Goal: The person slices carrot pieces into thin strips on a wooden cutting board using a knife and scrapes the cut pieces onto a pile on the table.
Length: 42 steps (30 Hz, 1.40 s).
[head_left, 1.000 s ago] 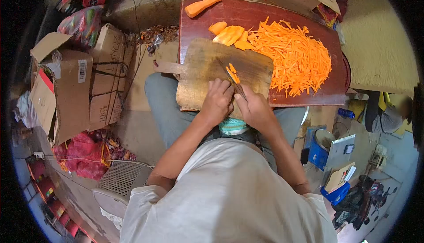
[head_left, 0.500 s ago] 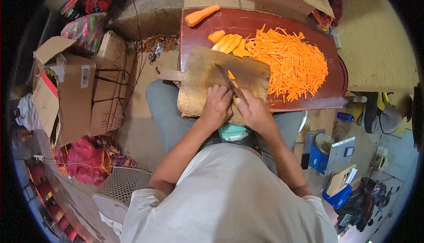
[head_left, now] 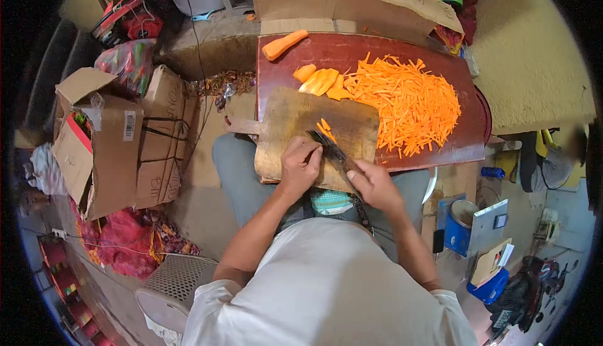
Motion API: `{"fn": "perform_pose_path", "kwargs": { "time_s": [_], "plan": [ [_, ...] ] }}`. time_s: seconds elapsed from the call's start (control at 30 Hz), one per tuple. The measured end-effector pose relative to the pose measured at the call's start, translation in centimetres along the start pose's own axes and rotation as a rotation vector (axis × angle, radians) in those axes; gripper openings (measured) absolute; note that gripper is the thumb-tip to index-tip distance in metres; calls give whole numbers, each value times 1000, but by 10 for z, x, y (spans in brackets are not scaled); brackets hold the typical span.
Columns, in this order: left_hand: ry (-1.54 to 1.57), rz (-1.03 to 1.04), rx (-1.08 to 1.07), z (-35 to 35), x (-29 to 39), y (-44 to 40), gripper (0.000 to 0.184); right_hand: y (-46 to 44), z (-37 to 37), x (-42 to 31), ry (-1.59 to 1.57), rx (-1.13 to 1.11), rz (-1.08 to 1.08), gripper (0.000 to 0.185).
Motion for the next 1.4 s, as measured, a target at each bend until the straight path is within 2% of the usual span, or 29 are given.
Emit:
{"fn": "perform_pose_path", "kwargs": {
  "time_s": [0.1, 0.23, 0.33, 0.43, 0.53, 0.63, 0.67, 0.77, 0.8, 0.9, 0.93, 1.13, 1.23, 1.33, 1.4],
  "plan": [
    [-67, 149, -83, 5, -1, 0, 10, -18, -25, 7, -9, 118, -69, 26],
    [-241, 274, -207, 10, 5, 0, 13, -50, -62, 41, -174, 242, 148, 23],
    [-187, 271, -196, 11, 7, -4, 11, -57, -84, 22, 75, 332, -39, 36],
    [-165, 218, -239, 15, -2, -14, 11, -39, -80, 0, -6, 328, -35, 35],
    [-170, 172, -255, 18, 0, -42, 10, -26, -53, 13, -96, 364, -95, 28],
    [-203, 112, -257, 29, -5, -75, 10, -18, -45, 12, 28, 259, -51, 32],
    [-202, 240, -218, 30, -2, -88, 13, -14, -45, 7, -5, 280, -67, 30],
    [-355, 217, -194, 37, -18, -115, 25, -10, -42, 11, -30, 281, -60, 28],
    [-503, 340, -172, 36, -22, -124, 33, -10, -41, 11, -24, 284, -77, 28],
    [-709, 376, -121, 43, -34, -140, 42, -10, -38, 11, 3, 278, -86, 27],
    [-671, 191, -205, 46, -44, -143, 46, -11, -40, 9, 14, 268, -65, 28],
    [-588, 146, -234, 39, -40, -141, 44, -11, -39, 22, -40, 327, -73, 23],
    [-545, 224, -252, 32, -17, -120, 43, -11, -37, 20, -5, 315, -81, 23],
    [-465, 511, -371, 24, -2, -67, 36, -6, -37, 4, 11, 290, -79, 24],
    [-342, 535, -377, 19, 8, -36, 33, -1, -35, -2, 22, 270, -84, 24]
  ]
}}
Point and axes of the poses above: each hand's wrist, its own y-axis away from the middle knuckle, its own z-axis out of the palm, x = y × z, the point moved 3 cm from there along -y, towards the middle knuckle, and after that the axes turned 8 degrees about x, right-handed, at the moved point
